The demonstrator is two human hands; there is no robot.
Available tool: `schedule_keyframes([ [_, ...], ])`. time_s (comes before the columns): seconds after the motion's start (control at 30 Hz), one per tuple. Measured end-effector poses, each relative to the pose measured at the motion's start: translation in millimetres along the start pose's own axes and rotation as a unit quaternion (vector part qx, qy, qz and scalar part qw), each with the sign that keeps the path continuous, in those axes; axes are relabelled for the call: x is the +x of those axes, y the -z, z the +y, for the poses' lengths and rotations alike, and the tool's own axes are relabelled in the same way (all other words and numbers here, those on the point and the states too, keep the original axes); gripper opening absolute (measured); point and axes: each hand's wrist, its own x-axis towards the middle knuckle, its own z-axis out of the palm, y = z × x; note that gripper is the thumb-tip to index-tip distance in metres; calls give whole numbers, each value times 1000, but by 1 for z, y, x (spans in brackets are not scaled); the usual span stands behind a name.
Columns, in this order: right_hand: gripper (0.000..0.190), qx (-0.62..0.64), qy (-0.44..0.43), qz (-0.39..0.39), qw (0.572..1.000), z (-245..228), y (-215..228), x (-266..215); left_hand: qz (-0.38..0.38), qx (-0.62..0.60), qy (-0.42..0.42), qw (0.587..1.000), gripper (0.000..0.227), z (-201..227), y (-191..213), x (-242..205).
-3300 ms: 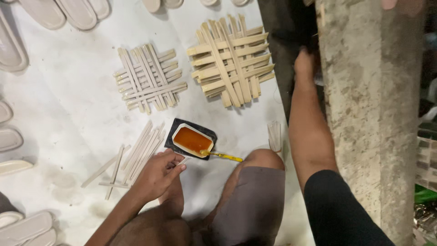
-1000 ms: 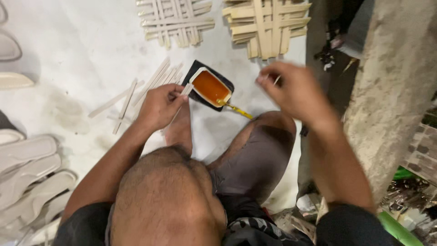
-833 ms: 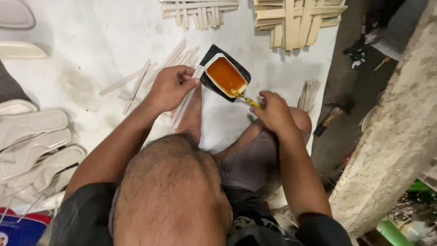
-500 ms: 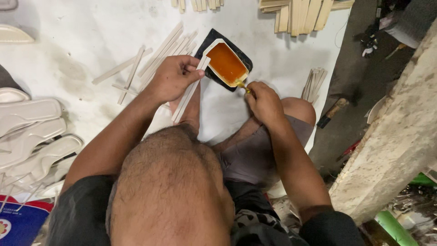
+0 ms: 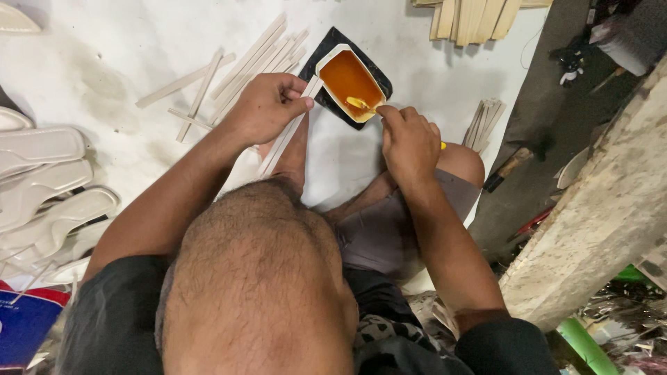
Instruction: The person sits on the floor and repeatedly picks up thin wooden sticks, applies an orange adhesive to them using a yellow toothbrush, and places them aside. The process is repeated for multiple sticks.
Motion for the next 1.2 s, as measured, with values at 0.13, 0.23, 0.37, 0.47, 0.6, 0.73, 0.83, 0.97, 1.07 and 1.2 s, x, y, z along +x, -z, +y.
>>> schedule_keyframes([
  [0.13,20,60,8,84,995,5,17,-9,-6,-8,-4,1000,32,3,-1,-4],
  [0.23,18,82,-31,44,995,9,30,-18,-1,-16,-25,1000,29,5,-3,-7],
  [0.37,18,150,-80,-91,981,9,44,-22,-23,-23,-22,999,31,15,-4,-5],
  [0.47,18,340,-77,-32,937,-6,40,-27,-67,-41,-5,997,29,21,-8,-9],
  [0.6,19,377,-35,42,925,-24,33,-20,-101,-20,-19,994,28,32,-13,-12],
  [0.73,20,322,-33,70,943,-34,31,-16,-102,-2,-31,994,28,34,-15,-13],
  [0.83,19,314,-8,93,945,-34,34,-18,-104,-115,4,988,27,32,-10,-12],
  [0.97,16,320,-64,79,942,-32,38,-24,-106,-145,6,984,26,31,-4,-11],
  [1.07,16,353,-58,82,930,-32,34,-25,-101,-137,0,985,26,32,-5,-10],
  [1.2,18,309,-28,115,944,-26,15,-16,-109,-145,-26,983,28,31,-12,-11],
])
